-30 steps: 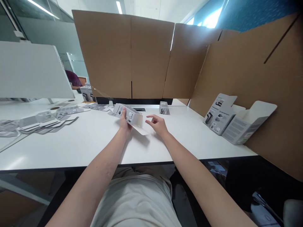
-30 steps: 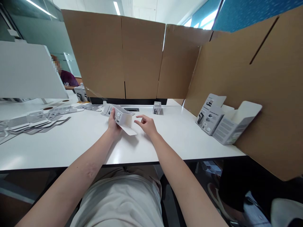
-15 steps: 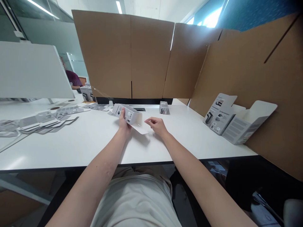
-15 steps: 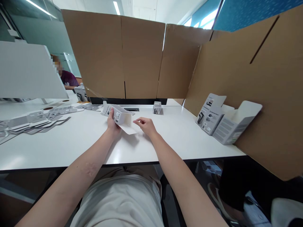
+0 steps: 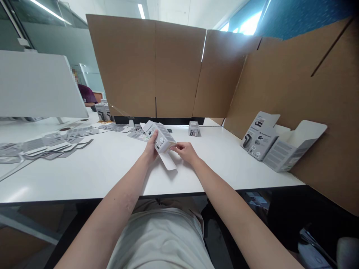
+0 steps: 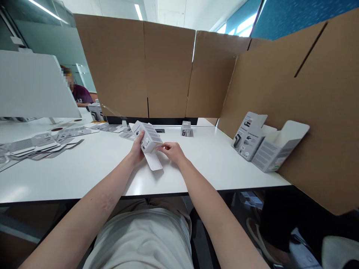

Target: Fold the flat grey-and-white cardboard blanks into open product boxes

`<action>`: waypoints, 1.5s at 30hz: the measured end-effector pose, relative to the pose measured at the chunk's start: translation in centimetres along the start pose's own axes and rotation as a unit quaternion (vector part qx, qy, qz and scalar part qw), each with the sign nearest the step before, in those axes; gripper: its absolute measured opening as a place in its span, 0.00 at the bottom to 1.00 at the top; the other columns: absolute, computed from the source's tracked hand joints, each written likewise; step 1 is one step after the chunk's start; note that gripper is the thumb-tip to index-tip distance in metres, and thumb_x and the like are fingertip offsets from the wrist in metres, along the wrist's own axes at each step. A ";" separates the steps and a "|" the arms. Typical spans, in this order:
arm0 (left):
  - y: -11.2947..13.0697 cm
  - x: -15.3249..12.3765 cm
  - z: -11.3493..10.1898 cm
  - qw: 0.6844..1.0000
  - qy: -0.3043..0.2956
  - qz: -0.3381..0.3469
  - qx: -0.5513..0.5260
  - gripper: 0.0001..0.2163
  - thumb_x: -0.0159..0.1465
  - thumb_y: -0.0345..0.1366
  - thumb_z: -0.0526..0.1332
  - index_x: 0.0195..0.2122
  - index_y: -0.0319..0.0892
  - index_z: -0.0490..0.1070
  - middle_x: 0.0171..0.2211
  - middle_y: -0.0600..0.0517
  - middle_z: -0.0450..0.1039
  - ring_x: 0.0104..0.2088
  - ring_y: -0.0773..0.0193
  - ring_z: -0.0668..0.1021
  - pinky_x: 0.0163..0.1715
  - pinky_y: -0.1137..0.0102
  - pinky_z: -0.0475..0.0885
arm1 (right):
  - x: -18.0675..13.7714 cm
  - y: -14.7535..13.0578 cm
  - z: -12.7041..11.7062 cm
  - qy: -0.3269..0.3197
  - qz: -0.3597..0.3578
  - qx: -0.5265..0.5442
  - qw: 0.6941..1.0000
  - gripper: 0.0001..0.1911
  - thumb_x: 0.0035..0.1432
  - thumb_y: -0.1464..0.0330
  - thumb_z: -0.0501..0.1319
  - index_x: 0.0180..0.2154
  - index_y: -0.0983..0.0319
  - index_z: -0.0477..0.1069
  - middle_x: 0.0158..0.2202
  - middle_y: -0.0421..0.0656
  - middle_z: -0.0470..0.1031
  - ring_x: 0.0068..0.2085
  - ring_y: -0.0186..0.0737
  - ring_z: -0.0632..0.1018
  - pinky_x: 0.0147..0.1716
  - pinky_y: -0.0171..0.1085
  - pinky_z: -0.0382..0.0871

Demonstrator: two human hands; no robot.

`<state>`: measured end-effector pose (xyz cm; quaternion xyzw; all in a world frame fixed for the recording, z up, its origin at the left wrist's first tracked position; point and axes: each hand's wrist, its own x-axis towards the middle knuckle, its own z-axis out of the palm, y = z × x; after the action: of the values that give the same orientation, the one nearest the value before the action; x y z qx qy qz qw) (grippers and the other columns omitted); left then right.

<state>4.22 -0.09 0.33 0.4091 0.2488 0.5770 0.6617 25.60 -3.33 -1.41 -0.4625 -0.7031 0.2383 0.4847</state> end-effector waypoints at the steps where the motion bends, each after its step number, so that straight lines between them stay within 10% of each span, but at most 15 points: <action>1: 0.0 -0.1 0.1 1.000 -0.001 -0.009 0.007 0.31 0.66 0.65 0.77 0.58 0.46 0.82 0.55 0.42 0.89 0.58 0.39 0.89 0.52 0.53 0.87 | 0.0 -0.1 0.0 -0.005 0.005 -0.001 1.000 0.37 0.56 0.29 0.72 0.29 0.57 0.84 0.23 0.39 0.69 0.28 0.40 0.65 0.32 0.41 0.60; 45: -0.6 -0.5 0.1 0.999 -0.035 -0.024 0.031 0.29 0.67 0.63 0.78 0.56 0.44 0.84 0.51 0.41 0.90 0.54 0.40 0.90 0.49 0.55 0.87 | 0.4 0.6 0.4 -0.019 0.033 -0.023 0.999 0.38 0.68 0.33 0.66 0.24 0.59 0.82 0.19 0.43 0.73 0.23 0.40 0.72 0.31 0.41 0.66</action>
<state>4.54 -0.56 -0.14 0.4428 0.2531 0.5385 0.6707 25.49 -2.66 -1.89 -0.4922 -0.7019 0.2468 0.4518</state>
